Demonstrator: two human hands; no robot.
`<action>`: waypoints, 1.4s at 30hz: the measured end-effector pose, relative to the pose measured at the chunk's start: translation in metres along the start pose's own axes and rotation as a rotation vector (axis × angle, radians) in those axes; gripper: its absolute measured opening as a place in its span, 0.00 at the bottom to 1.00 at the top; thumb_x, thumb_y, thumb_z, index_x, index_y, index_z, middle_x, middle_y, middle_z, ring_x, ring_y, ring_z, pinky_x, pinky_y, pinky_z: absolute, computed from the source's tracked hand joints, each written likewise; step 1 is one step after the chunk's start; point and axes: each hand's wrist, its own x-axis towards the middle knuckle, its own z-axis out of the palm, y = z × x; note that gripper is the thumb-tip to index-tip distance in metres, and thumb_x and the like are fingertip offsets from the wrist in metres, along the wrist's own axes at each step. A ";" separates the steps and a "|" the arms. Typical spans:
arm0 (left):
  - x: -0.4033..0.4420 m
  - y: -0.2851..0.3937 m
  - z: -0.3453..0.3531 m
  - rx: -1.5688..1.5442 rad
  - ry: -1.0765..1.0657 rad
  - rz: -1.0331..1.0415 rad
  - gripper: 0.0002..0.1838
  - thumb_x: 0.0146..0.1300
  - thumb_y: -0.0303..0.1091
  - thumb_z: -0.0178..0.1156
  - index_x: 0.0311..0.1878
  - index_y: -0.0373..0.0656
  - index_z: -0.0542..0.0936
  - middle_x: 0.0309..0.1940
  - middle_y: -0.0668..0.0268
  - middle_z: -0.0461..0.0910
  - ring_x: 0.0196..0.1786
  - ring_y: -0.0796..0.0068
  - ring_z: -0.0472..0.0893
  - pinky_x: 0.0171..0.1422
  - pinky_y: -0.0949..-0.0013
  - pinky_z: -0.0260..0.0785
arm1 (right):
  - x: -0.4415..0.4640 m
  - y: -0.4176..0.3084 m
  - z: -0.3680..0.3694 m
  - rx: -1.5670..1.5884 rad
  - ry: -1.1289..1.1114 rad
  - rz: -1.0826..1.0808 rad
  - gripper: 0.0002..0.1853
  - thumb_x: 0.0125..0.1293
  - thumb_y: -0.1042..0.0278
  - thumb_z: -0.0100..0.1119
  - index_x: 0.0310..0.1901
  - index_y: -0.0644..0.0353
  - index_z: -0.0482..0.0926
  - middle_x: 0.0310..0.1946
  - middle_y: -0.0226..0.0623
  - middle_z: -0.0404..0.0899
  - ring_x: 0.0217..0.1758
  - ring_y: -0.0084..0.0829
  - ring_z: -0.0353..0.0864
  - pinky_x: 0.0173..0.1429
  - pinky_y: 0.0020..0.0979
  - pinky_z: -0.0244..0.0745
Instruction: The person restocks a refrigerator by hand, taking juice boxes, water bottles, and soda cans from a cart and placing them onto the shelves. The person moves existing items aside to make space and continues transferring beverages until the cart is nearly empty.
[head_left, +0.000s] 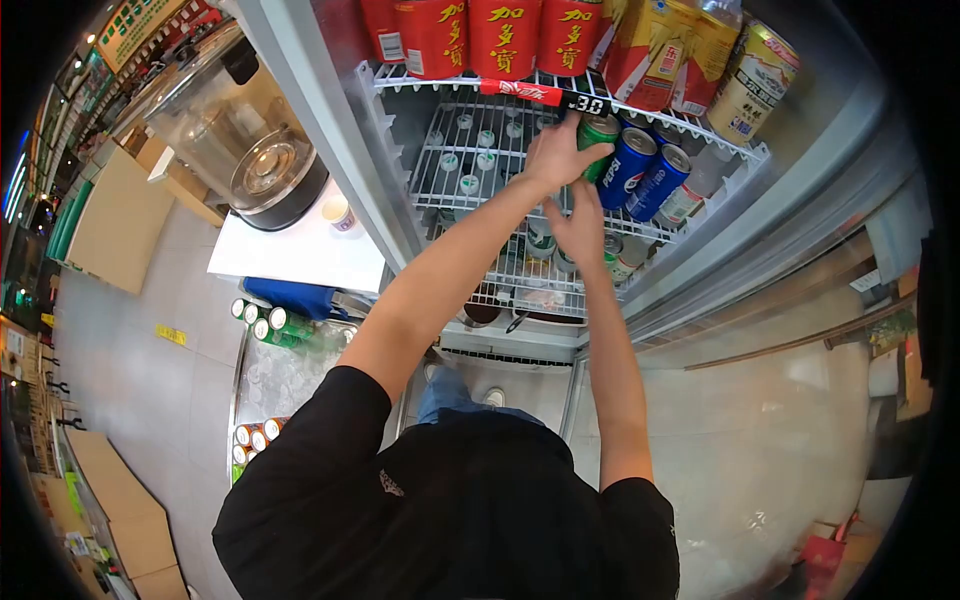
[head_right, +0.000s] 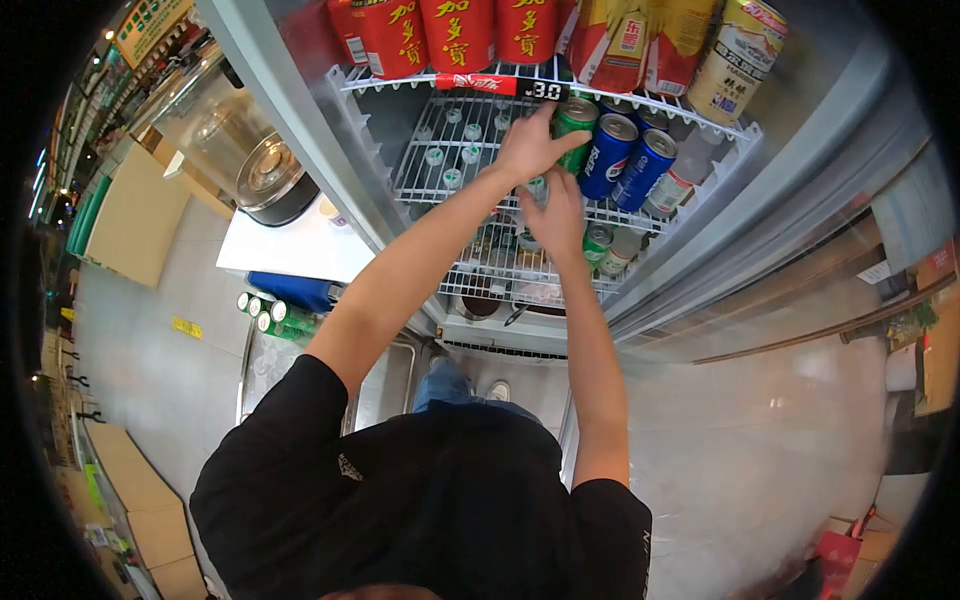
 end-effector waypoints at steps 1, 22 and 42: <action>-0.004 -0.010 0.001 -0.064 0.003 -0.008 0.43 0.52 0.60 0.67 0.64 0.40 0.68 0.46 0.42 0.81 0.50 0.41 0.81 0.55 0.48 0.73 | 0.004 0.003 0.002 -0.016 -0.015 0.005 0.24 0.58 0.64 0.65 0.53 0.68 0.74 0.51 0.53 0.75 0.56 0.52 0.74 0.59 0.45 0.69; -0.431 -0.318 -0.250 0.833 0.775 -0.961 0.41 0.48 0.51 0.73 0.64 0.43 0.72 0.52 0.49 0.72 0.57 0.50 0.72 0.58 0.54 0.68 | -0.002 0.016 0.032 -0.430 0.013 -0.173 0.13 0.71 0.59 0.51 0.46 0.53 0.84 0.47 0.33 0.83 0.47 0.39 0.83 0.46 0.38 0.78; -0.356 -0.145 -0.234 0.443 0.705 -0.538 0.33 0.42 0.32 0.77 0.55 0.36 0.77 0.47 0.58 0.81 0.47 0.65 0.81 0.52 0.65 0.73 | 0.001 0.007 0.024 -0.264 0.106 -0.185 0.07 0.63 0.65 0.59 0.37 0.55 0.84 0.38 0.31 0.84 0.40 0.37 0.83 0.44 0.35 0.78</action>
